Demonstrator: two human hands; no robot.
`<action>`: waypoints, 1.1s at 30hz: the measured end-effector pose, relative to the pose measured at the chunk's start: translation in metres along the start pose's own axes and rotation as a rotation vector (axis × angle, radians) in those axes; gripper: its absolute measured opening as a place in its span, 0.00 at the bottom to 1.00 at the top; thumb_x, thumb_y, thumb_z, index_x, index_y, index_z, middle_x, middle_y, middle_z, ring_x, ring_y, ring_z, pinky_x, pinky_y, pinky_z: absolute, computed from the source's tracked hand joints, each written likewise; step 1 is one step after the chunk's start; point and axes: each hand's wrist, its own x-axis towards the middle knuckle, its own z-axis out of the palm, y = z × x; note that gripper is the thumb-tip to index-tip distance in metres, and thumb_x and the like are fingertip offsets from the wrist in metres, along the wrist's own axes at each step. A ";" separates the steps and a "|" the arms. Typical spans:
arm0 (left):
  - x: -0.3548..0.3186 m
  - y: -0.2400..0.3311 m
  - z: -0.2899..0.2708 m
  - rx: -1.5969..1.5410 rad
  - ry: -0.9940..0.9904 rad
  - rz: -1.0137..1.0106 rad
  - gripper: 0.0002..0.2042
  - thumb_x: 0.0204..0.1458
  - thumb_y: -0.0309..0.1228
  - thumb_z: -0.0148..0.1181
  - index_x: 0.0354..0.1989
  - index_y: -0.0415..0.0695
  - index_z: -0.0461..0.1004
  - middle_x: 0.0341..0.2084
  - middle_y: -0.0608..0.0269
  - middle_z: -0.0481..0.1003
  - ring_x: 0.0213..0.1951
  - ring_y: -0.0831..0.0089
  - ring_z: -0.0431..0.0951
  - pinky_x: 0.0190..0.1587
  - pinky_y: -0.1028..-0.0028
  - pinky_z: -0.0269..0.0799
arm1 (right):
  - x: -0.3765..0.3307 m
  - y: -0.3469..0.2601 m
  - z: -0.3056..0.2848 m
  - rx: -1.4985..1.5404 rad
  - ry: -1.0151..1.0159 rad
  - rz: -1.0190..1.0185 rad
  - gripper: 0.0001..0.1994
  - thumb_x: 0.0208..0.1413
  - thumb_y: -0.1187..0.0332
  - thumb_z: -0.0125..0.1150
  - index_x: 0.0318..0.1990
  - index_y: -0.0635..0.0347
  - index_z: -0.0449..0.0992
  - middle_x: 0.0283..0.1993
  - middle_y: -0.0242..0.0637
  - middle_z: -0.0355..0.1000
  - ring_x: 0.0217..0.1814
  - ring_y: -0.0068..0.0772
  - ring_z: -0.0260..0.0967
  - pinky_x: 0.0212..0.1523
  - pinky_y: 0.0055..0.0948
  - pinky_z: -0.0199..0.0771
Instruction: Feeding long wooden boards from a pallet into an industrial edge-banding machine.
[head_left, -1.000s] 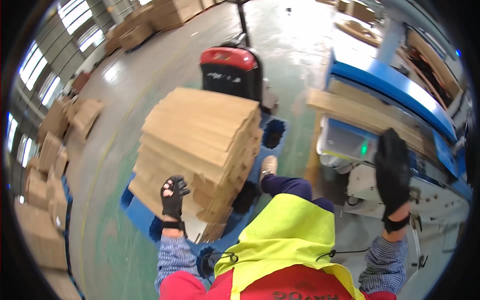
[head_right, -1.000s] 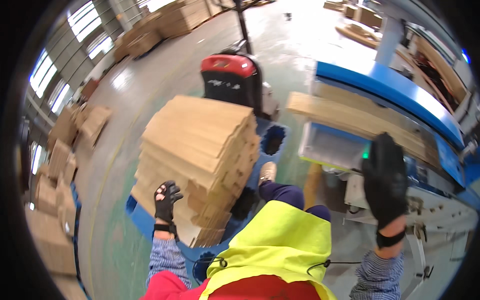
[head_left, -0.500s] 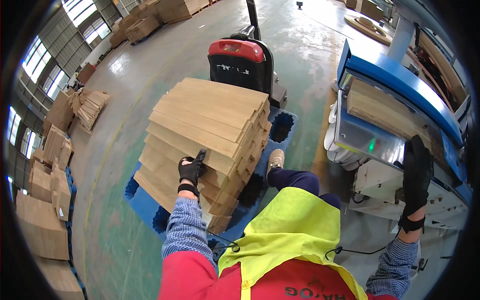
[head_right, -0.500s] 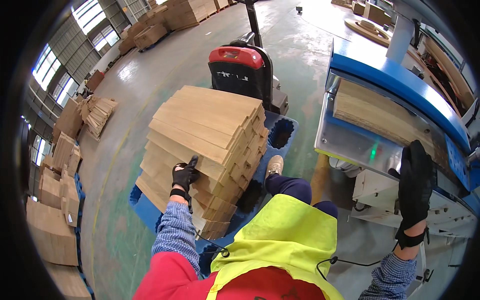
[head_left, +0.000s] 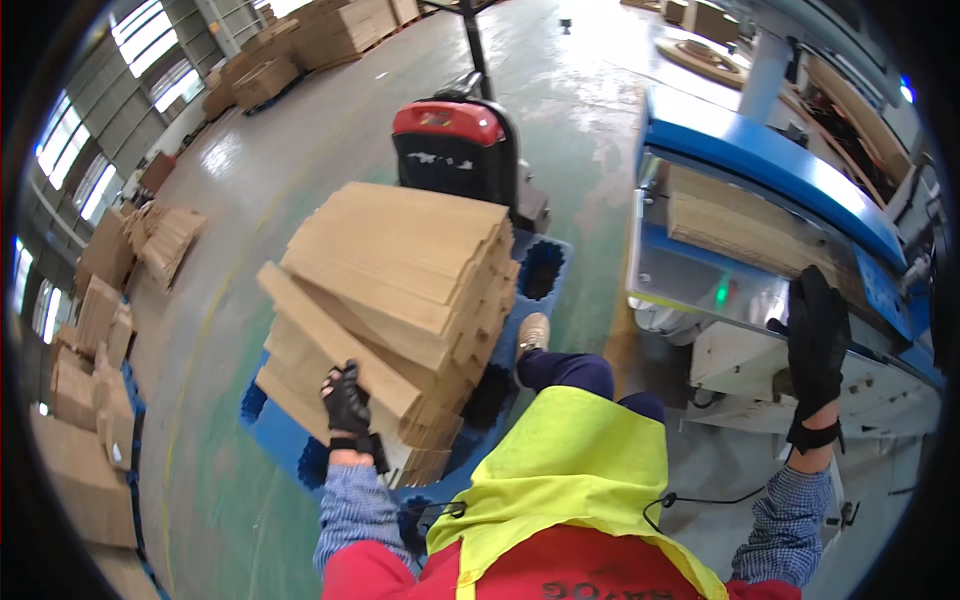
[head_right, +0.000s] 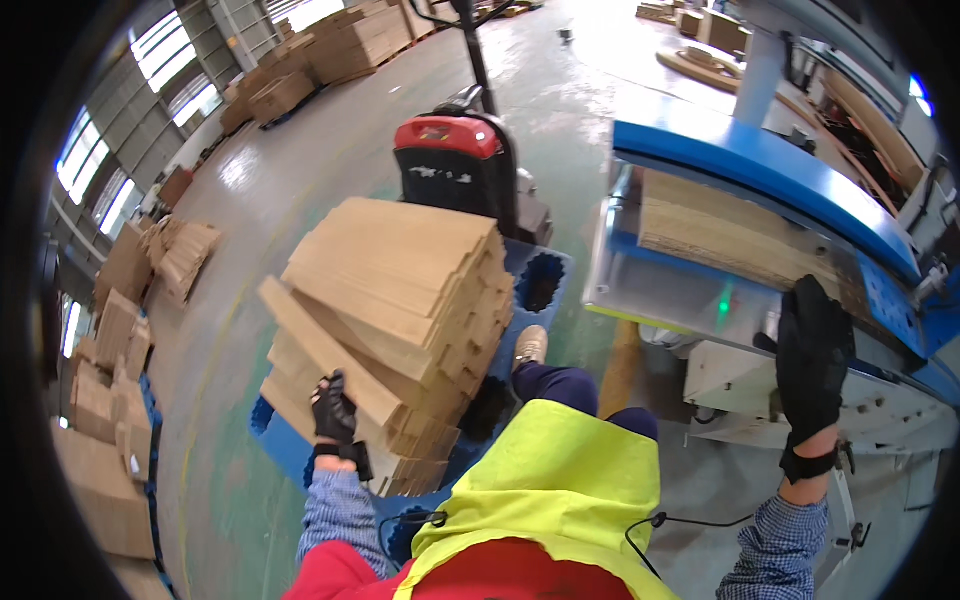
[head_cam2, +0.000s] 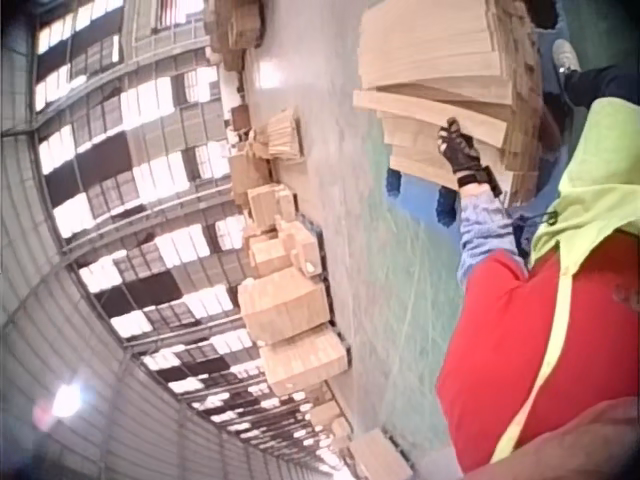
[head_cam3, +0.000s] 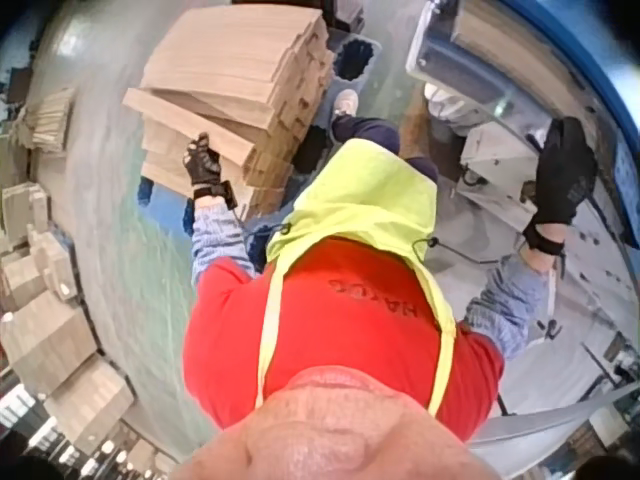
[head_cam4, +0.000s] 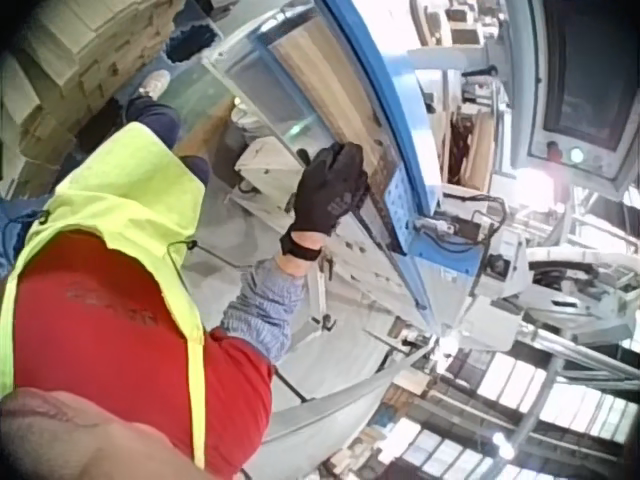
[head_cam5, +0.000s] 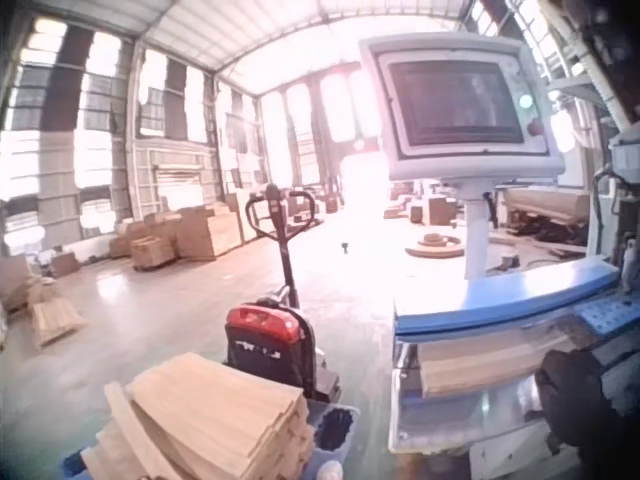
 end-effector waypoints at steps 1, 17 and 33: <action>-0.011 0.008 -0.028 0.279 0.188 0.081 0.09 0.57 0.32 0.66 0.27 0.46 0.73 0.28 0.70 0.69 0.34 0.76 0.68 0.35 0.71 0.67 | 0.004 0.002 0.039 0.112 0.114 -0.109 0.15 0.57 0.74 0.58 0.52 0.67 0.75 0.57 0.50 0.72 0.61 0.53 0.68 0.65 0.46 0.65; 0.006 0.242 0.071 0.336 -0.160 0.797 0.12 0.56 0.16 0.54 0.46 0.39 0.79 0.45 0.52 0.80 0.49 0.55 0.80 0.54 0.62 0.75 | -0.060 0.043 0.020 0.167 0.382 -0.014 0.20 0.61 0.69 0.56 0.59 0.68 0.69 0.59 0.57 0.69 0.60 0.58 0.66 0.61 0.50 0.65; -0.033 0.346 0.272 0.411 -0.574 1.358 0.23 0.49 0.21 0.54 0.56 0.47 0.78 0.52 0.54 0.77 0.55 0.54 0.77 0.62 0.55 0.69 | -0.066 -0.121 -0.024 0.419 0.237 -0.304 0.43 0.59 0.40 0.54 0.66 0.75 0.60 0.69 0.65 0.57 0.75 0.64 0.50 0.76 0.55 0.42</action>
